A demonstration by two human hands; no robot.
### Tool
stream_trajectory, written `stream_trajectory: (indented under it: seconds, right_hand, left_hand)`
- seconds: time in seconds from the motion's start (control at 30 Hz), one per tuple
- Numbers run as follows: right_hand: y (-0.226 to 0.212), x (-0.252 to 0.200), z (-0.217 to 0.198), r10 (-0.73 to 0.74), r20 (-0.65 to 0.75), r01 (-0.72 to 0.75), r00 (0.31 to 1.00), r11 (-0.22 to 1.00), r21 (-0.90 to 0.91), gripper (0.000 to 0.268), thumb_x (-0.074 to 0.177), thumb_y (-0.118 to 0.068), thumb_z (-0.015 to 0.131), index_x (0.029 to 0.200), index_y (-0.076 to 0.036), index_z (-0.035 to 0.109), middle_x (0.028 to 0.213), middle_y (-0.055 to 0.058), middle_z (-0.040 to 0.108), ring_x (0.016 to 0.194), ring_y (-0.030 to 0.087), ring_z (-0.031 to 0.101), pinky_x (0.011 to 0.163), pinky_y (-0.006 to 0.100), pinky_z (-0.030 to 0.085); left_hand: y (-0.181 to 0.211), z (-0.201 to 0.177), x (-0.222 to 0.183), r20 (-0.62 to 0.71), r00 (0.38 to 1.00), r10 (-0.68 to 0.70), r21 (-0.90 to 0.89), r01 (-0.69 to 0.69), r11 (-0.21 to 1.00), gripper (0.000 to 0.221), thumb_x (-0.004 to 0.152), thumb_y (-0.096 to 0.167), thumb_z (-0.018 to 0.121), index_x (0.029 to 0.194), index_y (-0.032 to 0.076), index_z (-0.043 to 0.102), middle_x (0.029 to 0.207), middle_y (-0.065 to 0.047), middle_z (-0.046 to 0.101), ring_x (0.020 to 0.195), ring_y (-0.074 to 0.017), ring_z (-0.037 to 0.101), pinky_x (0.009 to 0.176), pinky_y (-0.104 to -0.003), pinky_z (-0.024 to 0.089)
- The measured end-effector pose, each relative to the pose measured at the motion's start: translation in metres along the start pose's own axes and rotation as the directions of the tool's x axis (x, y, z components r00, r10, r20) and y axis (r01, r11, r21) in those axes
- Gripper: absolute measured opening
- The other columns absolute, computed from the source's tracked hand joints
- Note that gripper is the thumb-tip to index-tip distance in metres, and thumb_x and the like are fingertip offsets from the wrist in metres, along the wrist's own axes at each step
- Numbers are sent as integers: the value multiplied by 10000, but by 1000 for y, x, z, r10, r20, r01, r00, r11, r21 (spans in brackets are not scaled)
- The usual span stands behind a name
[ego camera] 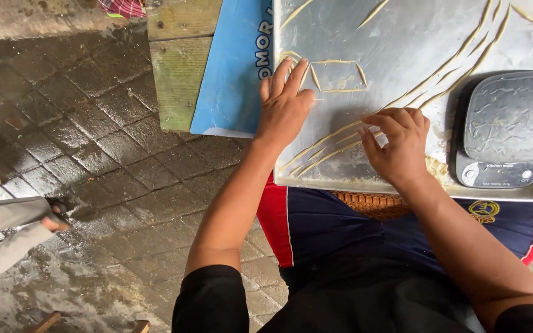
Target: Rolling small pieces of dough into thin strings and arranging them on a metal tray to form a house-shaped decoration.
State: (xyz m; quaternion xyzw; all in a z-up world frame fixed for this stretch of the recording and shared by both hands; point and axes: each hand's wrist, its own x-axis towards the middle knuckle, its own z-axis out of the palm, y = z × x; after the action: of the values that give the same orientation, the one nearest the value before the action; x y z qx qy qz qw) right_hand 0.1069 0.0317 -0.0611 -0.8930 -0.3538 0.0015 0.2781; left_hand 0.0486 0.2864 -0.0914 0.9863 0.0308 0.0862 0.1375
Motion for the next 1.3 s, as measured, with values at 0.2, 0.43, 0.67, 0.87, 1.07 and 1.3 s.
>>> stream_trajectory:
  seconds: [0.2,0.43,0.67,0.87,1.07,1.3]
  right_hand:
    - [10,-10,-4,8,44,-8,999,1000,1,158,1012,-286,774,1132,-183,768,1107,30,703,966,294,545,831,441,367]
    - [18,-14,-1,4,48,-5,999,1000,20,172,983,-256,802,1137,-188,766,1122,35,710,979,291,555,859,439,386]
    - [13,-7,-4,-66,24,64,998,994,90,171,983,-189,823,1129,-119,764,1114,84,726,956,271,622,908,433,409]
    - [10,-3,-2,-63,37,59,997,993,98,174,982,-205,804,1131,-122,771,1102,85,723,979,265,640,929,429,403]
    - [9,-4,-4,-52,40,47,998,993,105,176,977,-199,789,1135,-127,764,1116,84,723,997,271,639,914,436,407]
    - [21,-12,-5,-13,71,7,997,997,80,183,976,-202,792,1144,-133,769,1102,81,722,998,265,622,936,427,417]
  left_hand:
    - [-4,3,5,-99,995,16,6,-16,1000,210,929,134,770,794,163,612,1499,-113,513,1438,-359,374,1018,-569,371]
    - [-7,-5,6,-63,998,19,-30,-21,999,193,935,153,769,815,178,620,1507,-104,516,1433,-359,371,1036,-572,352]
    - [-24,-24,-13,-154,977,-148,30,154,988,84,959,140,749,980,221,746,1484,-76,518,1419,-333,357,1022,-534,347]
    - [-15,-16,-12,-112,992,-57,35,61,998,133,899,183,847,900,205,716,1512,-93,469,1437,-368,338,1041,-560,356]
    - [-11,-2,2,-35,998,51,41,-49,998,283,893,150,869,809,167,599,1571,-91,432,1471,-355,308,1063,-587,366]
    - [-14,-3,5,-19,997,74,28,-73,997,253,916,118,829,811,155,602,1557,-117,455,1464,-364,316,1070,-580,367]
